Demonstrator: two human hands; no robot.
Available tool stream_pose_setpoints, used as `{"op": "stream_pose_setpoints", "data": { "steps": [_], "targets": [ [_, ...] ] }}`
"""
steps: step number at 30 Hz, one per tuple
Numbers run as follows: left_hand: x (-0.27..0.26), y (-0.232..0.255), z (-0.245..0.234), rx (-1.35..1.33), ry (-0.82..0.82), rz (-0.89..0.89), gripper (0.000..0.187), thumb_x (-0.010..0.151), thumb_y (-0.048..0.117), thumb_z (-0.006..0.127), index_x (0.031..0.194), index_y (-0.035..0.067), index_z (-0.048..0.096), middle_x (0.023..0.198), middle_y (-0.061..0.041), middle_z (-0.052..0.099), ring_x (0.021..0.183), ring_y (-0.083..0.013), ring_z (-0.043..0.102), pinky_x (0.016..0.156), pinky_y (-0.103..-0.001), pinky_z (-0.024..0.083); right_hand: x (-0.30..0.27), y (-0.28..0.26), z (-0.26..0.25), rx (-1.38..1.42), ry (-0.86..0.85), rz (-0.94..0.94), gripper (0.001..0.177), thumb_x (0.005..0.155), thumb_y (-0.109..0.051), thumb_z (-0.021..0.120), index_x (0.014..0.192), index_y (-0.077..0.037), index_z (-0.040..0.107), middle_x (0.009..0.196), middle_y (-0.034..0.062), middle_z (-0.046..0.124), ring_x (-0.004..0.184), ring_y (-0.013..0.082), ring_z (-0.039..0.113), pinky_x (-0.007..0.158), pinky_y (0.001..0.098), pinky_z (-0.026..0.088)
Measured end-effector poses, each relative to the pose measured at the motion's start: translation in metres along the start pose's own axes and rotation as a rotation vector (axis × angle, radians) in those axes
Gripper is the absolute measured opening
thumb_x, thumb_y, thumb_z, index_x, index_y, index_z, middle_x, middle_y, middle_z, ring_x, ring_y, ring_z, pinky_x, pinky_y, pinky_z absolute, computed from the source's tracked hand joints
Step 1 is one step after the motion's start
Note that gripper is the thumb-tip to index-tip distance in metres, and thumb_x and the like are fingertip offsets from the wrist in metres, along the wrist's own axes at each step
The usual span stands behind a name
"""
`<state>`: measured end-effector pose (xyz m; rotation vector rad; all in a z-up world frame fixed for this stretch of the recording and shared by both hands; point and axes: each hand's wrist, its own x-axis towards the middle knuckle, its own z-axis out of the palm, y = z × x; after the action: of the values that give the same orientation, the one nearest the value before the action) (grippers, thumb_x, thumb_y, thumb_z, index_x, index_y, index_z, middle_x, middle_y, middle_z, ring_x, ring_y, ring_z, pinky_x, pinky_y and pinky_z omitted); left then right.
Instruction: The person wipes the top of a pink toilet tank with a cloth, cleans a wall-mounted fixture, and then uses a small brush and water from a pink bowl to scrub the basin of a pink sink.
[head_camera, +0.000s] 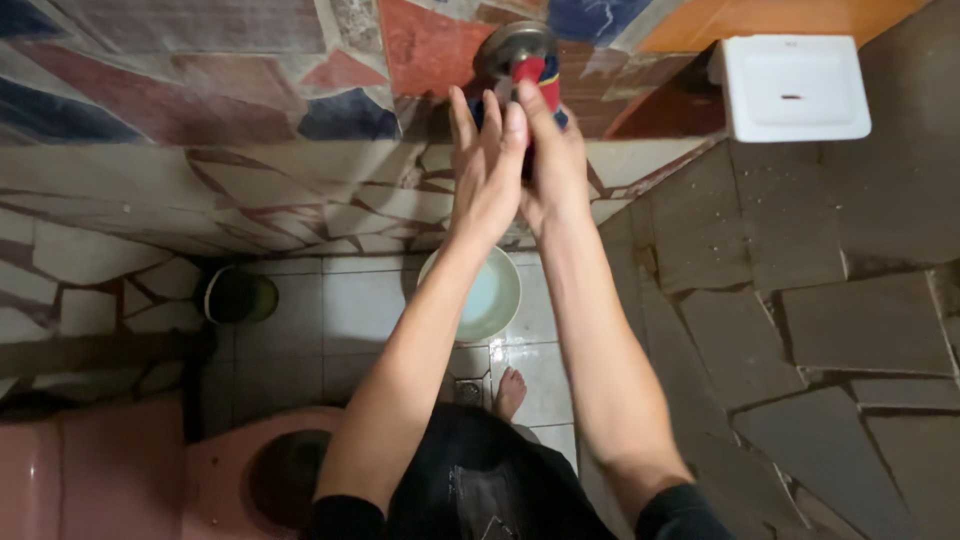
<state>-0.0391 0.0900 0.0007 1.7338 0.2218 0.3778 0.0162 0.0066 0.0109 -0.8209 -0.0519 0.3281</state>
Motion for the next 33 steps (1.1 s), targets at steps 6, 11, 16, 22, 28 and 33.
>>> {"op": "stream_pose_setpoints", "data": {
  "steps": [6,11,16,22,28,33],
  "targets": [
    [0.01,-0.007,-0.007,-0.525,-0.108,-0.177,0.087,0.104,0.067,0.035,0.157,-0.001,0.042,0.161,-0.02,0.047,0.149,-0.0279,0.043,0.122,-0.039,0.033,-0.027,-0.011,0.028,-1.436,0.155,-0.586,0.072,0.099,-0.036,0.079,0.15,-0.002,0.041,0.12,0.0256,0.068,0.11,0.0422,0.067,0.092,0.0459,0.054],
    [0.006,-0.015,0.0,-0.849,-0.087,-0.263,0.076,0.102,0.061,0.049,0.152,0.003,0.046,0.153,-0.007,0.052,0.141,-0.0168,0.048,0.117,-0.034,0.038,-0.014,-0.013,0.026,-1.349,0.123,-0.73,0.066,0.094,-0.028,0.08,0.146,-0.006,0.046,0.126,0.028,0.067,0.115,0.0398,0.069,0.095,0.0418,0.056],
    [0.024,-0.019,0.007,-0.676,0.086,-0.206,0.058,0.104,0.05,0.063,0.129,-0.001,0.056,0.125,-0.013,0.061,0.117,-0.0219,0.057,0.103,-0.037,0.047,0.004,0.023,0.007,-0.622,0.227,-0.435,0.047,0.103,-0.029,0.067,0.141,-0.004,0.054,0.121,0.0151,0.072,0.111,0.0285,0.07,0.095,0.0409,0.057],
    [0.03,-0.013,0.016,-0.163,0.234,-0.119,0.055,0.092,0.048,0.072,0.118,0.001,0.058,0.112,-0.011,0.069,0.105,-0.0196,0.066,0.092,-0.033,0.053,0.008,0.047,-0.041,0.31,0.162,0.117,0.041,0.1,-0.041,0.058,0.12,-0.006,0.065,0.107,0.0089,0.073,0.097,0.0228,0.07,0.085,0.0414,0.059],
    [0.013,-0.001,-0.012,-0.298,0.153,-0.226,0.056,0.094,0.047,0.068,0.126,0.002,0.061,0.123,-0.009,0.067,0.115,-0.0192,0.061,0.1,-0.033,0.047,-0.155,0.097,-0.18,0.283,0.343,0.346,0.026,0.104,-0.032,0.065,0.123,-0.014,0.064,0.109,0.0064,0.071,0.1,0.021,0.069,0.093,0.0373,0.057],
    [-0.045,-0.061,-0.046,-0.295,0.241,-0.23,0.05,0.1,0.04,0.061,0.133,0.003,0.057,0.133,-0.012,0.06,0.124,-0.0211,0.055,0.105,-0.036,0.043,-0.264,0.096,-0.298,0.071,0.663,0.455,0.048,0.098,-0.054,0.048,0.117,-0.012,0.062,0.11,0.0154,0.075,0.1,0.0294,0.073,0.091,0.0456,0.058]
  ]
}}
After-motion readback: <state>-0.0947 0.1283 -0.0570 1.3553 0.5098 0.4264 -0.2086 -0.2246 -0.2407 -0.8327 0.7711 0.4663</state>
